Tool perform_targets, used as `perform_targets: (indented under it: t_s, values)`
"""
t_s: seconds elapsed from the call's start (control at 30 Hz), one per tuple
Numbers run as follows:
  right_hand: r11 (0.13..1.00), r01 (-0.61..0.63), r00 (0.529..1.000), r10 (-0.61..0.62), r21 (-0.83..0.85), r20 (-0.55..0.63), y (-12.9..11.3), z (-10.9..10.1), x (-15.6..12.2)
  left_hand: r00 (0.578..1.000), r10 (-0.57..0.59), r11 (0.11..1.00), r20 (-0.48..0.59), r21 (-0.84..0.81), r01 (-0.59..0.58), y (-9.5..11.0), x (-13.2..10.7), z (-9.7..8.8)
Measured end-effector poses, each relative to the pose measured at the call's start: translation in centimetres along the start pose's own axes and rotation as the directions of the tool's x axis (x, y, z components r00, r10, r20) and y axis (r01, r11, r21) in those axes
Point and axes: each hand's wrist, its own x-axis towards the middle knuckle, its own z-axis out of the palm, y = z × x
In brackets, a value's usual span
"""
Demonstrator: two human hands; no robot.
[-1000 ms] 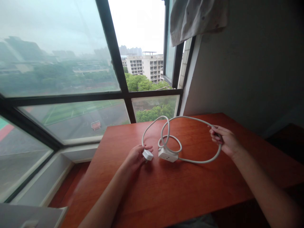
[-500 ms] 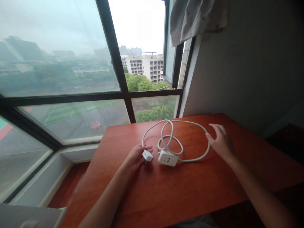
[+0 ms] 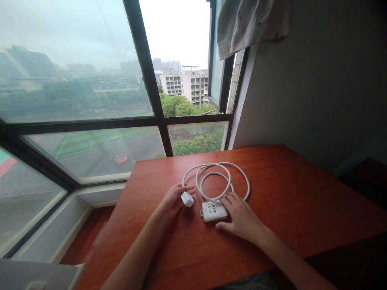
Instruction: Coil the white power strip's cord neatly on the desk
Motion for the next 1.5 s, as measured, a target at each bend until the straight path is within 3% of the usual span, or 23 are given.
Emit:
perform_targets:
  t_s: [0.1,0.2,0.27,0.33,0.43,0.5,0.6,0.73,0.83,0.9,1.03,1.13,1.27,1.33,1.4,1.43,1.5]
  values:
    - [0.997,0.017,0.999,-0.019,0.079,0.027,0.1,0.2,0.7,1.000,0.013,1.000,0.023,0.020,-0.013,-0.2,0.1,-0.1]
    - [0.940,0.031,0.999,-0.039,0.340,0.017,0.6,-0.3,1.6,0.999,0.024,1.000,0.031,0.014,-0.025,-0.1,0.1,-0.5]
    - [0.829,-0.003,1.000,0.017,0.559,-0.020,1.0,-1.2,2.2,0.998,0.046,0.999,0.051,-0.005,-0.046,0.1,0.1,-0.7]
    - [0.671,-0.064,0.987,0.150,0.739,-0.050,1.2,-2.4,2.8,0.993,0.088,0.996,0.084,-0.019,-0.087,0.2,0.0,-0.9]
    - [0.428,-0.091,0.942,0.331,0.899,-0.062,1.1,-4.0,3.9,0.979,0.102,0.995,0.176,-0.008,-0.102,0.2,-0.2,-0.7]
    - [0.333,-0.063,0.918,0.389,0.941,-0.077,0.9,-4.7,4.7,0.967,0.079,0.995,0.240,0.032,-0.090,0.0,-0.5,-0.5]
    - [0.297,-0.055,0.893,0.442,0.953,-0.086,0.6,-5.4,5.6,0.947,0.028,0.979,0.320,0.184,-0.091,0.0,-1.1,-0.2]
    - [0.224,-0.074,0.864,0.501,0.972,-0.050,0.5,-6.0,6.5,0.906,-0.161,0.926,0.392,0.379,0.001,0.0,-1.8,-0.2]
    - [0.120,-0.073,0.863,0.505,0.990,0.002,0.5,-6.3,6.8,0.889,-0.220,0.922,0.402,0.382,0.055,-0.8,-1.9,0.3]
    - [0.077,-0.092,0.883,0.467,0.993,0.045,0.2,-6.3,6.8,0.907,-0.183,0.947,0.380,0.316,0.059,-1.6,-1.8,1.0]
    - [0.158,-0.106,0.940,0.337,0.982,0.047,-0.7,-6.4,6.0,0.972,-0.039,0.995,0.231,0.098,0.016,-2.9,-1.1,2.6]
    - [0.341,-0.123,0.957,0.290,0.932,0.020,-1.4,-6.5,5.2,0.995,0.046,0.998,0.084,-0.036,-0.044,-2.9,-0.3,3.7]
    - [0.605,-0.095,0.945,0.305,0.790,-0.120,-1.7,-6.5,4.4,0.978,0.209,0.969,-0.004,-0.131,-0.207,-2.6,0.7,4.6]
    - [0.706,-0.052,0.942,0.268,0.706,-0.199,-1.5,-6.6,4.2,0.952,0.304,0.953,0.030,-0.031,-0.303,-2.5,0.9,4.6]
    - [0.776,-0.004,0.952,0.195,0.631,-0.234,-1.1,-6.5,4.0,0.918,0.380,0.891,0.114,0.223,-0.397,-2.4,0.9,4.2]
    - [0.796,0.017,0.958,0.160,0.605,-0.238,-1.0,-6.5,3.9,0.895,0.421,0.809,0.147,0.384,-0.444,-2.3,0.7,3.8]
    - [0.817,0.032,0.962,0.131,0.575,-0.238,-0.6,-6.4,3.7,0.826,0.533,0.526,0.183,0.693,-0.493,-2.0,0.4,3.2]
